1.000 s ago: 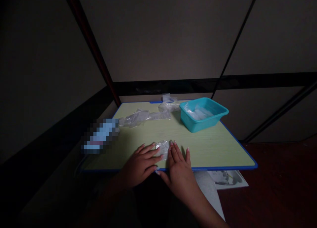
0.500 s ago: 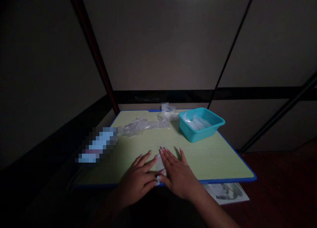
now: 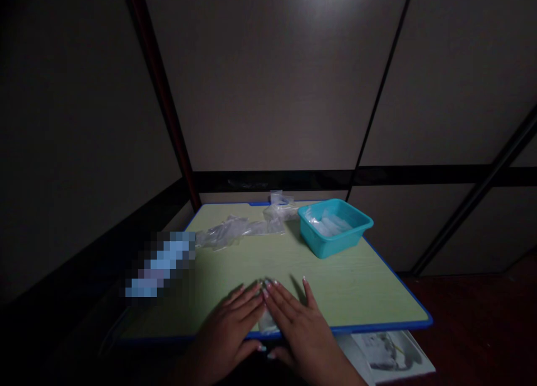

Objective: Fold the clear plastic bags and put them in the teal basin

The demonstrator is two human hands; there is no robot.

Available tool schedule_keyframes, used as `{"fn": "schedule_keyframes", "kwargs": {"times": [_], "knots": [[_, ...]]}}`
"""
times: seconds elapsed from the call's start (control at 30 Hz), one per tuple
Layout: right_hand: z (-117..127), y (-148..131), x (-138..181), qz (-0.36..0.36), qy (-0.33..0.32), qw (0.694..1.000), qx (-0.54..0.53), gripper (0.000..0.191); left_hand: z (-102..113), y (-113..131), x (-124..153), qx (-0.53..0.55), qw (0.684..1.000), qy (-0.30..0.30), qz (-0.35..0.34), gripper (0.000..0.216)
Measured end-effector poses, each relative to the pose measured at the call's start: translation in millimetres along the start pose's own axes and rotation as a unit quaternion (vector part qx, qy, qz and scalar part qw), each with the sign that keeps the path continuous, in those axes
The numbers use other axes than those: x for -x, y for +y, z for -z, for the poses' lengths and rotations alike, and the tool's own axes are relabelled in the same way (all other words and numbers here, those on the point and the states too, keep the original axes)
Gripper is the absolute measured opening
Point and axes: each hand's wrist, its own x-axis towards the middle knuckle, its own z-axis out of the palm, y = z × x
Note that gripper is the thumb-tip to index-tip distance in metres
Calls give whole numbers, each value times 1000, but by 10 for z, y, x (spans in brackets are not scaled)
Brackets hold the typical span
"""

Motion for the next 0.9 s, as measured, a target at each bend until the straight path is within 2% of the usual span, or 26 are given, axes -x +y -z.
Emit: {"fn": "schedule_keyframes", "kwargs": {"times": [0.17, 0.33, 0.43, 0.53, 0.63, 0.73, 0.8, 0.9], "knots": [[-67, 5, 91, 78, 87, 993, 31, 54, -62, 25, 45, -43, 997, 49, -31, 46], [-40, -6, 124, 109, 167, 980, 3, 46, -90, 113, 15, -27, 989, 128, -72, 29], [-26, 22, 152, 82, 172, 979, -76, 45, -72, 176, -73, 44, 983, 155, -83, 27], [-6, 95, 186, 3, 186, 964, -187, 36, 0, 230, -218, 148, 978, 142, -34, 25], [96, 192, 191, -126, 240, 912, -309, 18, 88, 285, -445, 263, 956, 118, 52, 20], [308, 339, 160, -240, 269, 835, -416, 24, 157, 350, -779, 382, 914, 104, 95, 22], [504, 505, 131, -261, 287, 797, -464, 26, 197, 392, -1035, 471, 873, 100, 85, 24], [875, 887, 81, -260, 325, 775, -476, 28, 234, 408, -1371, 566, 816, 100, 65, 25]]}}
